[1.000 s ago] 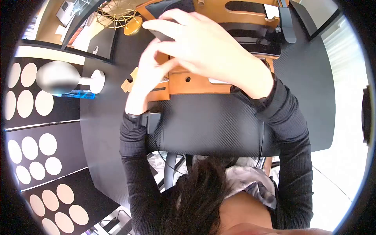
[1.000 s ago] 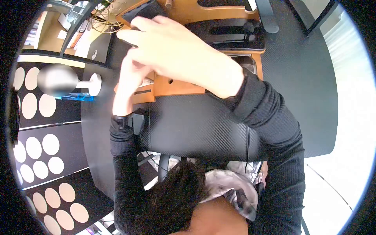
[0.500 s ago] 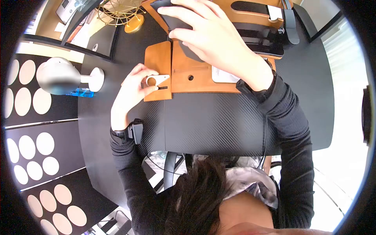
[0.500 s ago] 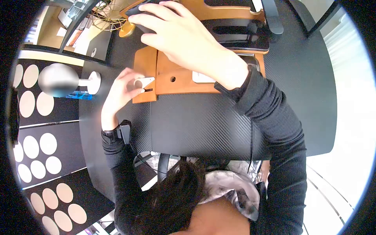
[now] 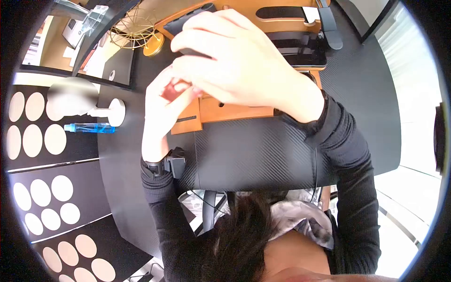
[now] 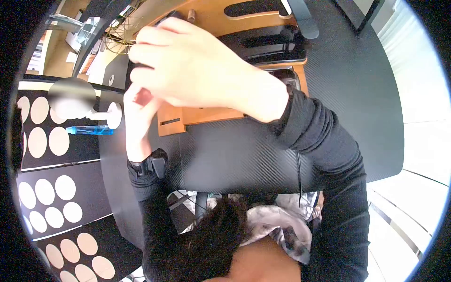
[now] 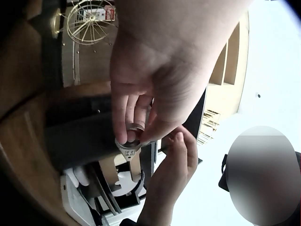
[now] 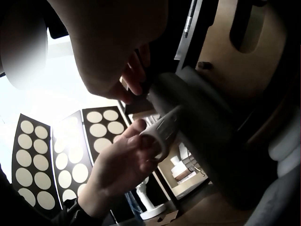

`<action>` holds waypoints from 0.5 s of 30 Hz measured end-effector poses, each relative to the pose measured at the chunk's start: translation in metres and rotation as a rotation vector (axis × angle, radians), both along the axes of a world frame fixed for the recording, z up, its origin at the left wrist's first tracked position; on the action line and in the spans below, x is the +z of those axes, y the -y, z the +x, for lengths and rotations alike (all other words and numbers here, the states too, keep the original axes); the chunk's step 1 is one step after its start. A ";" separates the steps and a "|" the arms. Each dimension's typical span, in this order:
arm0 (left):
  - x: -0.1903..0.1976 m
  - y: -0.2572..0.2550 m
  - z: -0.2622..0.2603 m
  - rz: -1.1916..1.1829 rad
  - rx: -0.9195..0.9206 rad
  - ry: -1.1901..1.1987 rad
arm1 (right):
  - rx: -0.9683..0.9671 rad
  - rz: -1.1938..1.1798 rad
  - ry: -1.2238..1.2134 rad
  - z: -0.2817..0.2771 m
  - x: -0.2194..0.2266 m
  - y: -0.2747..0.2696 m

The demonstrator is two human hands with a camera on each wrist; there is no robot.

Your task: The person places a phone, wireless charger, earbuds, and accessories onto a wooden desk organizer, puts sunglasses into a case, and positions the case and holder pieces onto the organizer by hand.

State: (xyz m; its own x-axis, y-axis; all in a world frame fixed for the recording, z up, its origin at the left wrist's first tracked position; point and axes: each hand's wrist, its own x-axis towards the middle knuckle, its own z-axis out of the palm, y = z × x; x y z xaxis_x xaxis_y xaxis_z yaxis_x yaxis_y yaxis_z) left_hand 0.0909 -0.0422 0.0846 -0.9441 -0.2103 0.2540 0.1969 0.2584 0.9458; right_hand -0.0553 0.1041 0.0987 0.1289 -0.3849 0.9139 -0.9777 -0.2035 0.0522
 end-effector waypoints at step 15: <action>0.015 -0.002 0.008 -0.009 0.156 -0.161 | 0.188 0.338 0.225 0.011 -0.004 -0.008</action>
State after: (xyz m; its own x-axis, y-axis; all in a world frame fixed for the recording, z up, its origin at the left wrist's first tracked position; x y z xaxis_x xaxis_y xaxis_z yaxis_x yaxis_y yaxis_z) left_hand 0.0993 -0.0403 0.0996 -0.8476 -0.3472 0.4012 0.3020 0.3060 0.9029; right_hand -0.0443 0.1123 0.0943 0.0376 -0.6553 0.7544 -0.9014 -0.3482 -0.2575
